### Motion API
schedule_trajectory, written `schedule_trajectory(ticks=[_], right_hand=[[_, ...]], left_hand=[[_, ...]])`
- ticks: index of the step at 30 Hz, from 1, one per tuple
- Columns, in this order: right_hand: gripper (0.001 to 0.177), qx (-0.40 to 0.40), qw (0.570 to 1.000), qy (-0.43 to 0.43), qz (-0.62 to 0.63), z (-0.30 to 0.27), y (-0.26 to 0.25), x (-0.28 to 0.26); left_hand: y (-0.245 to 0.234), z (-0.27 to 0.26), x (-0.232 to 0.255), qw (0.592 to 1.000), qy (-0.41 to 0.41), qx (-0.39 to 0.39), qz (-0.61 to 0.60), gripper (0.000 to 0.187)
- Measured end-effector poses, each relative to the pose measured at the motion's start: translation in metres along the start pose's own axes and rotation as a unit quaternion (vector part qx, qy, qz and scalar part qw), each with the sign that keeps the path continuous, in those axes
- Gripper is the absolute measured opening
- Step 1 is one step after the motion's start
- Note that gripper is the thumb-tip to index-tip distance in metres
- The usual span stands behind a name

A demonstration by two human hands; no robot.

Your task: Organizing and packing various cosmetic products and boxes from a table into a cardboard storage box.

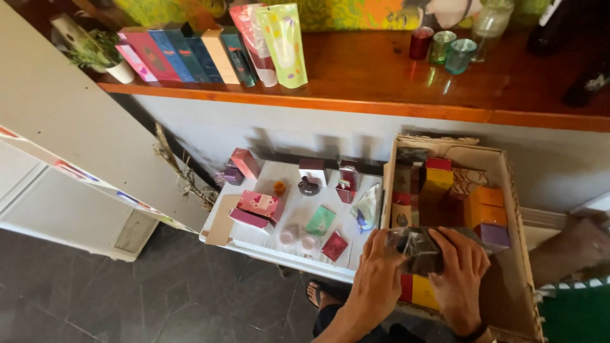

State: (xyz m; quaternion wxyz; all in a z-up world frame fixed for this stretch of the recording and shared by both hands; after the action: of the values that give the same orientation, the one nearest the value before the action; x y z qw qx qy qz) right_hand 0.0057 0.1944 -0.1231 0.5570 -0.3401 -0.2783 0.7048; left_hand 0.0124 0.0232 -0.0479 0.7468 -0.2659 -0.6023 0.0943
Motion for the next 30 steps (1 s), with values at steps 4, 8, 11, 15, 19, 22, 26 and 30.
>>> schedule_trajectory(ticks=[4, 8, 11, 15, 19, 22, 26, 30], right_hand=[[0.083, 0.012, 0.999, 0.027, -0.022, 0.001, -0.009, -0.006], [0.075, 0.013, 1.0, 0.025, -0.012, -0.012, 0.009, 0.007], [0.059, 0.138, 0.989, -0.05, 0.003, 0.005, 0.002, 0.003], [0.103, 0.021, 1.0, 0.02, -0.002, -0.001, 0.009, 0.002], [0.101, -0.008, 0.998, 0.057, 0.03, -0.003, 0.013, 0.005], [0.095, -0.012, 0.998, 0.059, 0.012, -0.007, 0.03, 0.019], [0.044, 0.061, 0.995, 0.059, -0.046, 0.005, 0.029, 0.009], [0.065, 0.028, 0.999, -0.023, 0.017, -0.014, 0.011, 0.02]], left_hand=[[-0.006, 0.0, 0.016, 0.998, 0.027, 0.057, -0.02, 0.028], [0.002, 0.002, 0.003, 0.999, 0.0, 0.051, -0.001, 0.037], [0.001, 0.016, -0.013, 0.995, -0.002, 0.095, 0.007, 0.039], [-0.002, 0.018, -0.012, 0.996, -0.003, 0.087, 0.012, 0.032], [-0.01, 0.016, 0.004, 0.996, 0.021, 0.086, -0.033, 0.029], [-0.004, 0.017, 0.006, 0.984, 0.112, 0.102, -0.096, 0.028], [0.015, 0.032, -0.032, 0.994, 0.056, 0.062, -0.071, 0.036], [0.023, 0.011, -0.019, 0.986, 0.113, 0.118, -0.046, 0.027]])
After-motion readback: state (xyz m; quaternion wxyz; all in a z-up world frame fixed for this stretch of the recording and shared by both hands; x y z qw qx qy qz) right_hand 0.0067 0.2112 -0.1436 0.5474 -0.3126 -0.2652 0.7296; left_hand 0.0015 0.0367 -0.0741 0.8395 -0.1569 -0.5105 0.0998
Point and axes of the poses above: each hand's wrist, its own z-axis towards the middle knuckle, its own y-axis out of the palm, x = y × z, the point moved 3 cm from there along z, towards the middle knuckle, and after that the axes turned 10 degrees about -z, right-handed, at the moved point
